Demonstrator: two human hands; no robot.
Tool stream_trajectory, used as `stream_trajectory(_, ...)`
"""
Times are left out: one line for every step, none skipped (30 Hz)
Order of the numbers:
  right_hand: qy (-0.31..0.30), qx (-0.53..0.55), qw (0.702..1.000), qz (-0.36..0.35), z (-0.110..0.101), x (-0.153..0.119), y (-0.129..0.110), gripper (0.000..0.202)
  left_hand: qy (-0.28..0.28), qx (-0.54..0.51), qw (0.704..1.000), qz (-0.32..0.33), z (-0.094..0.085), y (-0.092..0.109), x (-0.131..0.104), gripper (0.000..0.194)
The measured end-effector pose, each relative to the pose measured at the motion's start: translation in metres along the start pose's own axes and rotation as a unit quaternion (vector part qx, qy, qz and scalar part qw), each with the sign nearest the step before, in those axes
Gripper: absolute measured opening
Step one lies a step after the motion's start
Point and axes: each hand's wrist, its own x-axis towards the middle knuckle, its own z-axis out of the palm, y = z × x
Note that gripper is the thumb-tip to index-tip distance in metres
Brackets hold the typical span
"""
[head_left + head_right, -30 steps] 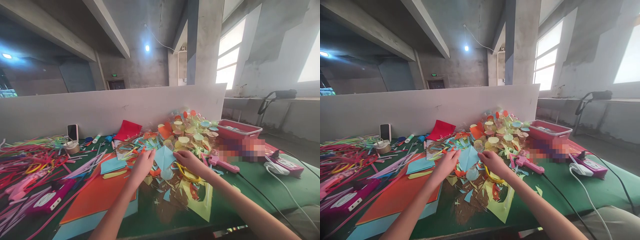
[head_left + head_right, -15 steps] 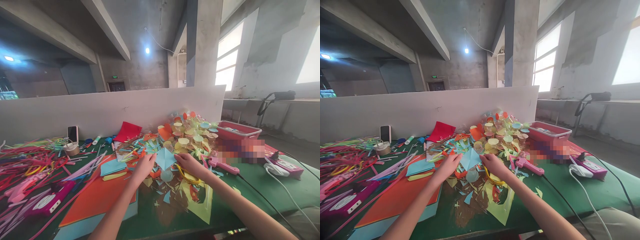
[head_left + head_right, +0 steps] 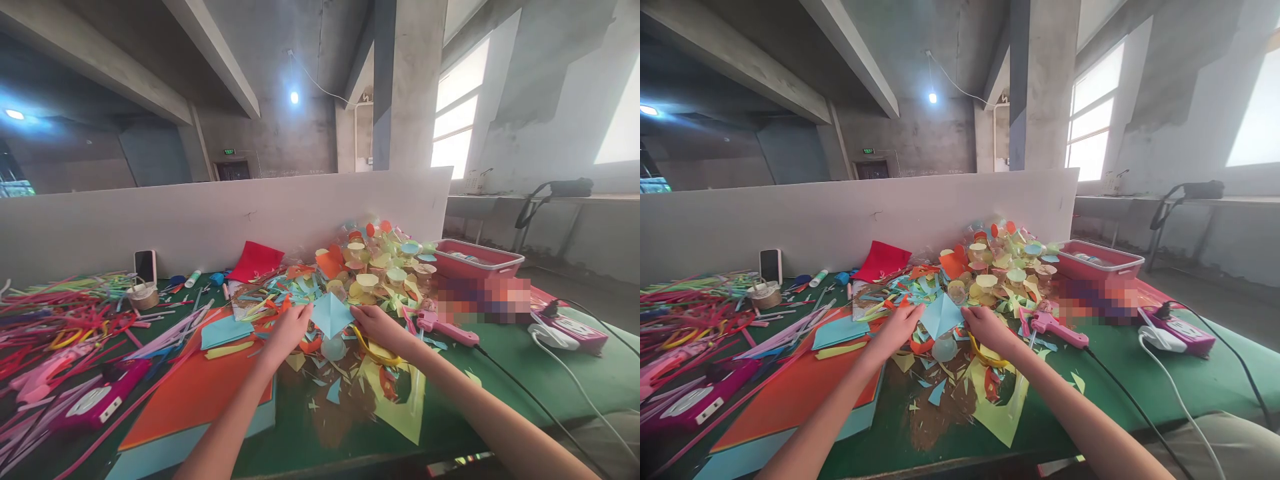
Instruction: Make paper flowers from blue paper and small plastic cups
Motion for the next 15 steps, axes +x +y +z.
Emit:
stream_trajectory(0.001,0.0,1.0,-0.001,0.0,0.0,-0.001,0.043,0.002,-0.003,1.0,0.001,0.0,0.0,0.0,0.04)
stream_trajectory(0.002,0.0,1.0,-0.003,0.0,-0.001,-0.002,0.043,0.003,-0.006,1.0,0.002,0.0,-0.001,0.0,0.04)
stream_trajectory(0.004,-0.002,1.0,-0.006,0.0,-0.002,-0.003,0.043,0.005,-0.009,1.0,0.004,0.0,-0.001,0.0,0.04)
stream_trajectory(0.006,-0.004,1.0,-0.009,-0.001,-0.002,-0.004,0.043,0.007,-0.011,1.0,0.005,0.0,-0.002,0.001,0.04)
stream_trajectory(0.008,-0.006,1.0,-0.012,-0.001,-0.003,-0.006,0.043,0.009,-0.014,1.0,0.007,0.0,-0.002,0.001,0.041)
stream_trajectory(0.012,-0.01,1.0,-0.015,-0.002,-0.004,-0.007,0.043,0.01,-0.017,1.0,0.009,0.0,-0.002,0.001,0.041)
stream_trajectory(0.015,-0.013,1.0,-0.017,-0.002,-0.005,-0.009,0.044,0.01,-0.02,1.0,0.01,0.001,-0.002,0.001,0.041)
stream_trajectory(0.018,-0.017,1.0,-0.019,-0.003,-0.006,-0.011,0.044,0.011,-0.021,1.0,0.011,0.001,-0.002,0.001,0.041)
stream_trajectory(0.021,-0.021,0.999,-0.02,-0.004,-0.007,-0.012,0.044,0.011,-0.022,1.0,0.012,0.001,-0.002,0.001,0.041)
stream_trajectory(0.023,-0.024,0.999,-0.02,-0.004,-0.007,-0.013,0.044,0.012,-0.023,1.0,0.012,0.001,-0.002,0.001,0.042)
stream_trajectory(0.023,-0.027,0.999,-0.02,-0.005,-0.008,-0.013,0.045,0.012,-0.023,1.0,0.012,0.001,-0.002,0.001,0.041)
stream_trajectory(0.021,-0.029,0.999,-0.02,-0.005,-0.008,-0.013,0.045,0.013,-0.023,1.0,0.012,0.001,-0.002,0.001,0.041)
stream_trajectory(0.019,-0.031,0.999,-0.019,-0.005,-0.007,-0.012,0.045,0.013,-0.022,1.0,0.013,0.002,-0.002,0.0,0.041)
stream_trajectory(0.015,-0.034,0.999,-0.017,-0.006,-0.007,-0.01,0.045,0.013,-0.022,1.0,0.013,0.002,-0.002,0.0,0.041)
stream_trajectory(0.01,-0.036,0.999,-0.016,-0.006,-0.006,-0.008,0.045,0.013,-0.021,1.0,0.014,0.002,-0.002,-0.001,0.041)
